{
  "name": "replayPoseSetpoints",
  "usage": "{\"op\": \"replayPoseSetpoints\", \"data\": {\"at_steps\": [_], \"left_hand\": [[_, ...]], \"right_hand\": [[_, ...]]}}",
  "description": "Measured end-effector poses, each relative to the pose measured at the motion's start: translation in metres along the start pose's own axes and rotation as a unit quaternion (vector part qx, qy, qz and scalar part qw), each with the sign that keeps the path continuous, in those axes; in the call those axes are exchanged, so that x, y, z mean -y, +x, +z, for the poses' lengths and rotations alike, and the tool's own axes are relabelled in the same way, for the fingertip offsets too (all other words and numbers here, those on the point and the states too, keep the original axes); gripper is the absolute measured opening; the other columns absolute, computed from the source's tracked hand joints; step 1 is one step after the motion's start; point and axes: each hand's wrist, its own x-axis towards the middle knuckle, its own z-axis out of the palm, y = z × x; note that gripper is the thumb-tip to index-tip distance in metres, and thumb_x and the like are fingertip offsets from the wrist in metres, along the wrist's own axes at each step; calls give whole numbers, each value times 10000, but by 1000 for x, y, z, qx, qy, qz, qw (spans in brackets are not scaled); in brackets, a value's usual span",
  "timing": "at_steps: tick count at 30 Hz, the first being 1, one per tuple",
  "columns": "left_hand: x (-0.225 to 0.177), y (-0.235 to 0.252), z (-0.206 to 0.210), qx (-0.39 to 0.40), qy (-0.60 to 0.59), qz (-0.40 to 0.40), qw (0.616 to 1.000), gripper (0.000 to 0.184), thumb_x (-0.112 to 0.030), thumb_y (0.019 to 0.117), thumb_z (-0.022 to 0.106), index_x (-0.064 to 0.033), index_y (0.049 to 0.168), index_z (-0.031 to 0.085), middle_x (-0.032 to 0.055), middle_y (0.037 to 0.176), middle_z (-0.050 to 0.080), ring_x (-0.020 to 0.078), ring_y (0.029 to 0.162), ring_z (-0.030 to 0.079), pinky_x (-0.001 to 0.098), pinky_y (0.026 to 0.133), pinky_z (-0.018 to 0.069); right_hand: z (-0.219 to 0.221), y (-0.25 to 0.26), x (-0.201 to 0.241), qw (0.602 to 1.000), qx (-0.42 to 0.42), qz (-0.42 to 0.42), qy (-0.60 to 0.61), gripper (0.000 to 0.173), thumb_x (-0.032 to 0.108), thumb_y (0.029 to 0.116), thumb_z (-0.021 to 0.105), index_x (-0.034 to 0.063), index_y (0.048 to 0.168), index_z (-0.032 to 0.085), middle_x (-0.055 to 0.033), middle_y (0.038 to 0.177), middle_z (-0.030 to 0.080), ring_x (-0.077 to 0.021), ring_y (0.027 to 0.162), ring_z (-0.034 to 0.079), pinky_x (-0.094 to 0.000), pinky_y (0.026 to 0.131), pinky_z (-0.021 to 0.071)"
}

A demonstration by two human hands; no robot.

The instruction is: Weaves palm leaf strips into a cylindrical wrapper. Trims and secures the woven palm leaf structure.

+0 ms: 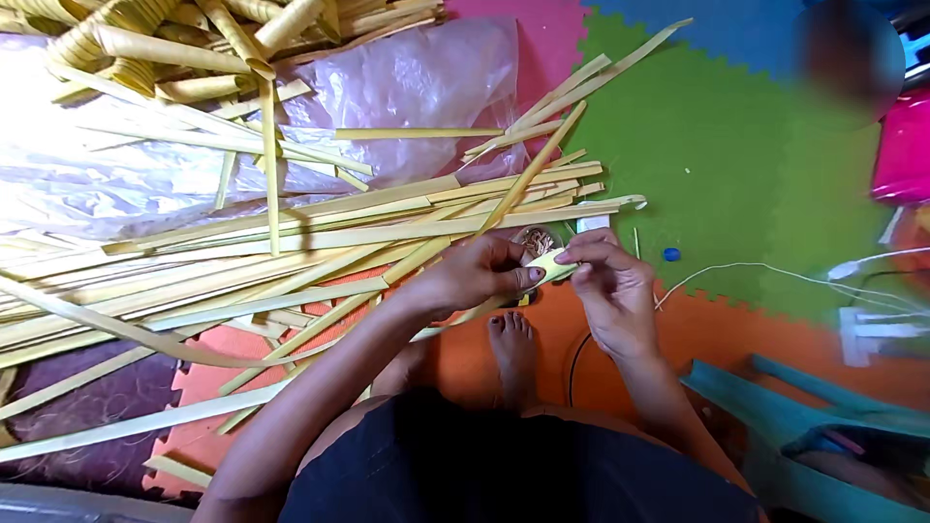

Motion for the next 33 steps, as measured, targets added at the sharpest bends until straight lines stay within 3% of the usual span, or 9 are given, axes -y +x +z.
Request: {"op": "replayPoseSetpoints", "data": {"at_steps": [3, 9, 14, 16, 20, 23, 28, 30, 33], "left_hand": [[0, 2, 3, -57, 79, 59, 993, 31, -22, 944, 689, -1, 966, 686, 17, 803, 660, 28, 693, 612, 175, 657, 525], [-3, 8, 15, -121, 174, 82, 974, 178, -51, 912, 754, -27, 1036, 630, 70, 930, 658, 123, 756, 680, 276, 690, 605], [-1, 9, 15, -150, 222, 49, 962, 123, -136, 940, 746, -44, 947, 665, 41, 758, 655, 102, 627, 635, 265, 585, 548], [3, 10, 14, -142, 203, 50, 968, 131, -115, 922, 763, -30, 947, 666, 53, 761, 660, 115, 642, 646, 279, 607, 563], [6, 12, 9, -74, 144, 68, 984, 265, 17, 850, 788, 7, 1083, 662, 94, 946, 704, 140, 811, 714, 300, 761, 623], [8, 13, 12, -120, 209, 76, 968, 212, -80, 862, 812, -37, 1030, 690, 76, 967, 670, 130, 748, 671, 283, 670, 593], [10, 13, 10, -150, 253, 59, 954, 190, -175, 886, 812, -31, 955, 709, 83, 893, 646, 135, 650, 613, 282, 578, 534], [14, 14, 5, -102, 210, 64, 970, 175, -114, 876, 808, -18, 978, 703, 96, 966, 667, 134, 696, 645, 281, 628, 567], [21, 16, 4, -57, 173, 87, 979, 157, -32, 881, 775, 10, 1014, 703, 120, 1023, 659, 141, 792, 682, 275, 707, 607]], "right_hand": [[4, -2, 3, 975, -30, 155, 158, 146, 125, 1023, 563, 244, 1074, 629, 81, 956, 651, -23, 761, 656, -215, 712, 600], [14, -1, 10, 830, -71, 405, 377, 361, 3, 1038, 294, 118, 946, 624, 27, 706, 623, 24, 542, 565, -99, 549, 503], [23, -11, 3, 937, -65, 293, 176, 291, 168, 1097, 352, 127, 1016, 628, 22, 802, 675, -41, 630, 632, -200, 618, 572], [22, -11, -1, 950, -77, 258, 160, 261, 253, 1106, 373, 160, 1031, 604, 18, 871, 681, -73, 692, 663, -244, 664, 595], [19, -6, 2, 911, -96, 323, 239, 239, 111, 1099, 342, 158, 1041, 569, 40, 793, 637, 17, 575, 569, -119, 552, 503], [23, -7, 3, 869, -100, 378, 302, 320, 67, 1089, 298, 118, 990, 598, 29, 700, 609, 27, 512, 529, -99, 500, 467], [23, -14, -10, 925, -61, 307, 214, 423, 350, 1118, 277, 109, 1097, 623, -7, 877, 705, -81, 713, 681, -244, 692, 596], [25, -14, -7, 928, -91, 297, 208, 327, 228, 1115, 318, 100, 1059, 614, -22, 819, 704, -67, 632, 666, -211, 611, 586], [24, -13, 1, 880, -121, 363, 281, 320, 99, 1104, 291, 88, 1042, 604, 15, 730, 620, 18, 528, 546, -102, 508, 477]]}}
